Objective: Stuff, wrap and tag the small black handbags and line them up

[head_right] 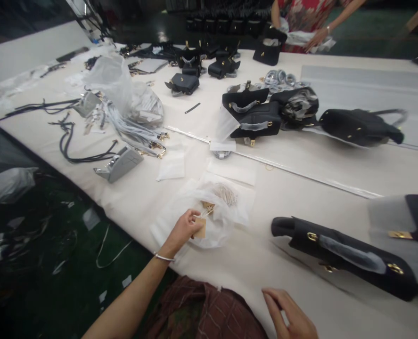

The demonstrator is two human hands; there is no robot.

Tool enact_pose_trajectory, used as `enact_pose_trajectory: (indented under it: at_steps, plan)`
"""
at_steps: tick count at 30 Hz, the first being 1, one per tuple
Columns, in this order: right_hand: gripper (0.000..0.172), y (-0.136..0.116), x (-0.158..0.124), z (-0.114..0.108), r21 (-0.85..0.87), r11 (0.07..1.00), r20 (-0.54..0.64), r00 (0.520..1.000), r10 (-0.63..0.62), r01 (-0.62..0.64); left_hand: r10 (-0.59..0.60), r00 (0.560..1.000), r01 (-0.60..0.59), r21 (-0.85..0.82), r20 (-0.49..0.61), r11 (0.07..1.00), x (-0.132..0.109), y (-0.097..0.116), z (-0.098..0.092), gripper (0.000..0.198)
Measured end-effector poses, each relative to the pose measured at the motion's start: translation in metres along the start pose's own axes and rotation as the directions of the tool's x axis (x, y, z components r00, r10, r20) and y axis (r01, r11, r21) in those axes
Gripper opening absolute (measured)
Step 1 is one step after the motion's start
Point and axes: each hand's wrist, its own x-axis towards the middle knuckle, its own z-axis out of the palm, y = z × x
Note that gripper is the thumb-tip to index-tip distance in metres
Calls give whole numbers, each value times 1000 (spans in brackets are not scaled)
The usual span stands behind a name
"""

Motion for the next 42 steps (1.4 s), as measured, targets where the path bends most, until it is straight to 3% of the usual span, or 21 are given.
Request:
enact_pose_trajectory:
  at_steps: [2, 5, 7, 9, 11, 13, 18, 23, 26, 29, 32, 34, 36, 39, 42]
  plan:
    - [44, -31, 12, 12, 177, 969, 53, 985, 163, -170, 16, 993, 17, -265, 120, 964, -21, 1, -10, 57]
    - [66, -77, 33, 29, 488, 767, 319, 903, 288, -417, 117, 937, 116, -612, 328, 782, -51, 9, -16, 78]
    - [71, -105, 45, 37, 616, 593, 491, 842, 225, -518, 185, 889, 159, -662, 418, 732, -67, 16, -14, 81]
    - [63, -129, 53, 39, 701, 467, 569, 817, 90, -539, 231, 845, 174, -656, 483, 734, -77, 22, -8, 79]
    - [53, -148, 58, 38, 774, 402, 546, 837, -31, -490, 259, 805, 163, -618, 534, 769, -83, 27, 0, 75]
    - [46, -157, 59, 36, 818, 385, 487, 871, -69, -427, 271, 793, 129, -584, 546, 801, -86, 30, 7, 71]
    - [40, -145, 55, 25, 856, 329, 399, 914, 65, -398, 267, 826, 26, -508, 496, 861, -87, 39, 18, 65]
    - [55, -129, 46, 22, 878, 302, 348, 928, 132, -372, 372, 761, -252, -286, 532, 925, -83, 47, 33, 50]
    - [57, -123, 42, 25, 895, 335, 267, 956, 122, -293, 452, 699, -494, -82, 555, 866, -80, 50, 45, 51]
    - [48, -115, 40, 28, 912, 349, 115, 952, 283, -214, 462, 687, -583, 47, 560, 811, -75, 49, 59, 58]
    - [46, -105, 38, 25, 979, 150, 61, 905, 421, -136, 444, 724, -546, 45, 527, 837, -67, 47, 71, 58]
    - [47, -99, 35, 19, 995, -28, 100, 900, 425, -97, 445, 754, -519, 21, 483, 855, -62, 48, 79, 55]
    - [49, -93, 31, 11, 990, -113, 130, 898, 420, -90, 463, 769, -516, 0, 441, 857, -58, 50, 85, 51]
    - [55, -82, 22, 0, 987, -89, 155, 905, 396, -130, 510, 756, -555, -10, 410, 832, -54, 57, 92, 49]
    - [54, -65, 9, -7, 965, 93, 198, 912, 359, -247, 557, 742, -606, 19, 373, 795, -48, 67, 96, 45]
